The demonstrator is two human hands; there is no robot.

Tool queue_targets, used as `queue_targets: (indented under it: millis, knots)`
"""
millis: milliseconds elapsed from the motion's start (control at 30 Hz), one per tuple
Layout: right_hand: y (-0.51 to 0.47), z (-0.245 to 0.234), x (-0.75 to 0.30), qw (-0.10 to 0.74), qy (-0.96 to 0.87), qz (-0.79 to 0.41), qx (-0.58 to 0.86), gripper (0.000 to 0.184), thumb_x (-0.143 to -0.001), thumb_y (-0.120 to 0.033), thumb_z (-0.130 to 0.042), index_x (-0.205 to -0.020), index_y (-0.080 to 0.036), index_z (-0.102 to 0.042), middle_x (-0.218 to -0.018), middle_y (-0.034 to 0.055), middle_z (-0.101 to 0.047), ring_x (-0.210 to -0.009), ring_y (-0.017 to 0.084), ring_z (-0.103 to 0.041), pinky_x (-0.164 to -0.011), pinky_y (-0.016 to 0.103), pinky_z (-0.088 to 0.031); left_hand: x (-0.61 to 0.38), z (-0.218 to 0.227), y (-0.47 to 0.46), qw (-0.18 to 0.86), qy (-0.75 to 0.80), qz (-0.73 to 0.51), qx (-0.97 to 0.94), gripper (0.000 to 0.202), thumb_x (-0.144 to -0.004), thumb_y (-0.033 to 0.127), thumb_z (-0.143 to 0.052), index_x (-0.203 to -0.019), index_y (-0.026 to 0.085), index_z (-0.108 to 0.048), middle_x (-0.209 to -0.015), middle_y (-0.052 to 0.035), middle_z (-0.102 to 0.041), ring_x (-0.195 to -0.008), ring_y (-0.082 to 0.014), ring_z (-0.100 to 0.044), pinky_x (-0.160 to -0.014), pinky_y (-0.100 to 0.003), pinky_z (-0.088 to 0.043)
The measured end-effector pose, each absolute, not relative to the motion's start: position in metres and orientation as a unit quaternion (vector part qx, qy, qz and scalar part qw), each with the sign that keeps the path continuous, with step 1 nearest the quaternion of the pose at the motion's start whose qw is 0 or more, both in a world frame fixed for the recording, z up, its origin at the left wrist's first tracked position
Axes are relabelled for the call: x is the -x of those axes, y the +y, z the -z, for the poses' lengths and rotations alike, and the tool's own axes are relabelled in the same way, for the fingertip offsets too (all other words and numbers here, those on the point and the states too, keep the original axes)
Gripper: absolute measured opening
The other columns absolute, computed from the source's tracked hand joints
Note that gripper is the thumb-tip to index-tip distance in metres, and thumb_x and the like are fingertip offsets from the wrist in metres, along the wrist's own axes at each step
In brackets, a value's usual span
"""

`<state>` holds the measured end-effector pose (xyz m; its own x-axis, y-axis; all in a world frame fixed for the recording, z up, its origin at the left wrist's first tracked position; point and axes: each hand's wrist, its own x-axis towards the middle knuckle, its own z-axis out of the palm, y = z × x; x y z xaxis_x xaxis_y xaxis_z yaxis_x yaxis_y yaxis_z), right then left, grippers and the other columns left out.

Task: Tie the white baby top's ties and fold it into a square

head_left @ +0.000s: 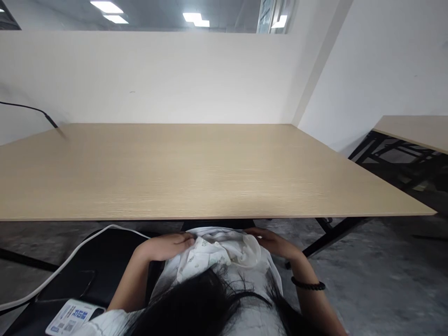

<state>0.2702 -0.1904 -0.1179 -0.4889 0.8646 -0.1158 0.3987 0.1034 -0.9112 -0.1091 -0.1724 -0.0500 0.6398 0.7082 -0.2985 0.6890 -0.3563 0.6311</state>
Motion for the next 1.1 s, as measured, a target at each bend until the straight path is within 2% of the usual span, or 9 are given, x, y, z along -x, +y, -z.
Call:
queue_targets:
  millis: [100,267,500,567,667,733,800,867,1100]
  knots:
    - [-0.185,0.124,-0.259,0.219,-0.731,-0.484,0.428,0.043,-0.092,-0.056,-0.053,-0.117,-0.024,-0.066,-0.113,0.0095,-0.069,-0.102,0.025,-0.063,-0.093,0.041,-0.05,0.099,0.054,-0.17,0.415,0.366,0.004,-0.833,0.05,-0.095,0.059,-0.044,-0.113,0.02,-0.069,-0.115,-0.0077,-0.071,-0.104,-0.0254,-0.065,-0.095,-0.031,-0.049]
    - [-0.187,0.109,-0.247,0.218,-0.746,-0.458,0.432,0.026,-0.093,-0.047,-0.055,-0.097,-0.021,-0.06,-0.092,0.0046,-0.063,-0.084,0.019,-0.057,-0.076,0.032,-0.048,0.09,0.044,-0.172,0.374,0.37,-0.058,-0.848,0.039,-0.097,0.051,-0.043,-0.1,0.019,-0.066,-0.101,-0.0072,-0.068,-0.095,-0.0231,-0.061,-0.086,-0.031,-0.048]
    - [-0.214,0.052,-0.256,0.267,-0.767,-0.454,0.367,0.017,-0.099,-0.038,-0.05,-0.098,-0.021,-0.052,-0.097,0.004,-0.058,-0.09,0.017,-0.052,-0.082,0.03,-0.044,0.093,0.008,-0.187,0.383,0.321,-0.19,-0.845,0.032,-0.1,0.043,-0.046,-0.093,0.017,-0.063,-0.09,-0.0042,-0.065,-0.082,-0.0166,-0.058,-0.075,-0.026,-0.047]
    - [-0.22,0.036,-0.258,0.241,-0.781,-0.446,0.366,0.012,-0.095,-0.031,-0.055,-0.101,-0.022,-0.051,-0.097,0.0029,-0.057,-0.089,0.017,-0.052,-0.081,0.029,-0.044,0.094,-0.002,-0.191,0.38,0.292,-0.215,-0.851,0.032,-0.1,0.042,-0.048,-0.087,0.017,-0.062,-0.083,-0.0031,-0.063,-0.076,-0.0147,-0.056,-0.071,-0.024,-0.046]
    - [-0.221,0.021,-0.253,0.154,-0.8,-0.415,0.405,0.035,-0.082,-0.017,-0.065,-0.114,-0.024,-0.053,-0.094,0.0004,-0.059,-0.084,0.017,-0.053,-0.075,0.028,-0.043,0.091,-0.012,-0.193,0.351,0.298,-0.246,-0.853,0.032,-0.099,0.04,-0.049,-0.081,0.017,-0.06,-0.074,-0.001,-0.06,-0.068,-0.0126,-0.053,-0.065,-0.023,-0.043]
    - [-0.218,0.019,-0.248,0.108,-0.813,-0.379,0.429,0.033,-0.077,-0.013,-0.066,-0.107,-0.024,-0.058,-0.086,-0.0008,-0.059,-0.079,0.017,-0.053,-0.07,0.028,-0.041,0.087,-0.017,-0.193,0.326,0.318,-0.266,-0.85,0.03,-0.099,0.039,-0.05,-0.081,0.017,-0.06,-0.073,-0.0007,-0.061,-0.066,-0.0122,-0.053,-0.063,-0.022,-0.043]
    - [-0.215,0.017,-0.246,0.111,-0.829,-0.338,0.43,0.011,-0.079,-0.015,-0.066,-0.085,-0.022,-0.059,-0.078,-0.0004,-0.058,-0.075,0.018,-0.052,-0.066,0.028,-0.039,0.084,-0.021,-0.191,0.293,0.332,-0.289,-0.849,0.029,-0.099,0.037,-0.05,-0.081,0.017,-0.062,-0.072,-0.0006,-0.062,-0.065,-0.012,-0.054,-0.062,-0.022,-0.044]
    - [-0.214,0.011,-0.249,0.158,-0.84,-0.309,0.418,0.017,-0.085,-0.024,-0.066,-0.073,-0.021,-0.054,-0.075,0.0008,-0.056,-0.072,0.018,-0.051,-0.064,0.03,-0.04,0.083,-0.026,-0.191,0.256,0.337,-0.314,-0.85,0.027,-0.099,0.034,-0.051,-0.082,0.017,-0.063,-0.072,-0.0006,-0.064,-0.064,-0.0119,-0.057,-0.061,-0.022,-0.044]
    - [-0.219,-0.05,-0.267,0.323,-0.846,-0.313,0.287,0.032,-0.085,-0.049,-0.073,-0.074,-0.025,-0.056,-0.079,0.0047,-0.061,-0.082,0.024,-0.059,-0.08,0.04,-0.049,0.091,-0.068,-0.19,0.09,0.315,-0.398,-0.857,0.017,-0.096,0.027,-0.056,-0.085,0.019,-0.066,-0.071,-0.0003,-0.069,-0.06,-0.011,-0.061,-0.057,-0.02,-0.046]
